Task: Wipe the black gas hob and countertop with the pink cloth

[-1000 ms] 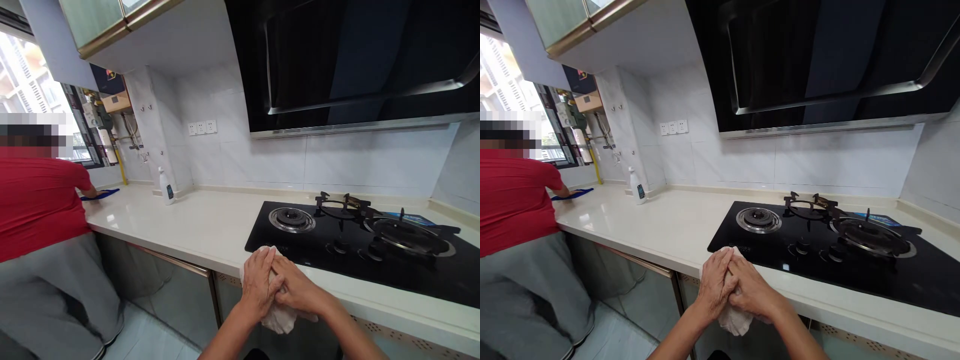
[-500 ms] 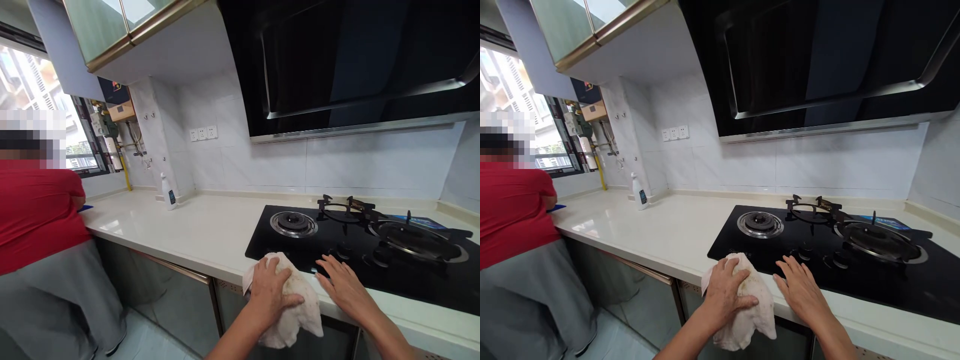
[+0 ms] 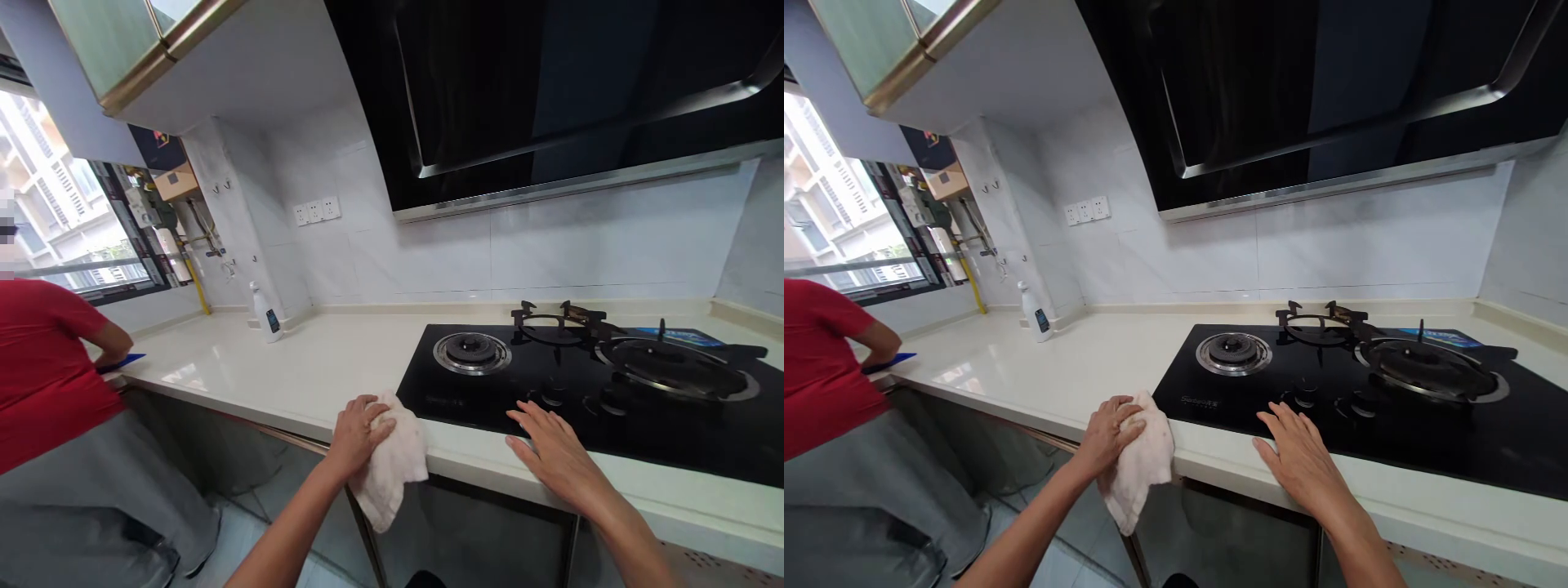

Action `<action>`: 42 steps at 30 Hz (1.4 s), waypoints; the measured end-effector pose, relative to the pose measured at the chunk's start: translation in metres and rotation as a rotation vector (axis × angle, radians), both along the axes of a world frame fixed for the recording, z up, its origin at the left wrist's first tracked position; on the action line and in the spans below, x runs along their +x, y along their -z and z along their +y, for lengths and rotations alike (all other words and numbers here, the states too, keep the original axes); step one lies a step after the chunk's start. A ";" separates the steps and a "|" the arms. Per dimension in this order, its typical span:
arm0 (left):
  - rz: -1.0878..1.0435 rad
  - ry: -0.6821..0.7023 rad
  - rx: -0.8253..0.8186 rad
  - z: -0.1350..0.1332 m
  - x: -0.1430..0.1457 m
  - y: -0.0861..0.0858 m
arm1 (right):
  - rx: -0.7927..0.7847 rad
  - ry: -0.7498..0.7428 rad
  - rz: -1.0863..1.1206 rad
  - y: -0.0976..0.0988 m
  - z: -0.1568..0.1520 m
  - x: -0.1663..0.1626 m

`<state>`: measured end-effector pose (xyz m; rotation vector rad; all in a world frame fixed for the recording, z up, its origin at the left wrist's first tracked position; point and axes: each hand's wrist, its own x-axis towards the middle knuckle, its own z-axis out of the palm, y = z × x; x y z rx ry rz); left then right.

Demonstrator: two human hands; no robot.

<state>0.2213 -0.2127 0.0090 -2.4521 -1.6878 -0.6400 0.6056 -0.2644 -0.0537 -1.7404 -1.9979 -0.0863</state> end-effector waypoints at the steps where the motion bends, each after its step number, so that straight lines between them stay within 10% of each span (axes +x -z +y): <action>1: 0.042 -0.052 -0.009 0.003 -0.009 -0.006 | -0.014 0.005 -0.001 -0.001 0.000 -0.001; 10: 0.438 -0.203 -0.038 -0.010 -0.014 -0.037 | -0.021 -0.010 0.012 -0.001 0.002 -0.002; 29: 0.111 -0.569 -0.250 0.058 0.007 -0.040 | 0.098 -0.008 -0.013 0.002 0.000 -0.006; 36: 0.126 -0.441 -0.152 0.070 0.081 -0.033 | 0.092 0.000 -0.010 -0.005 -0.003 -0.007; 42: 0.125 -0.377 -0.108 0.042 0.081 -0.034 | 0.060 -0.008 0.010 -0.003 -0.001 0.000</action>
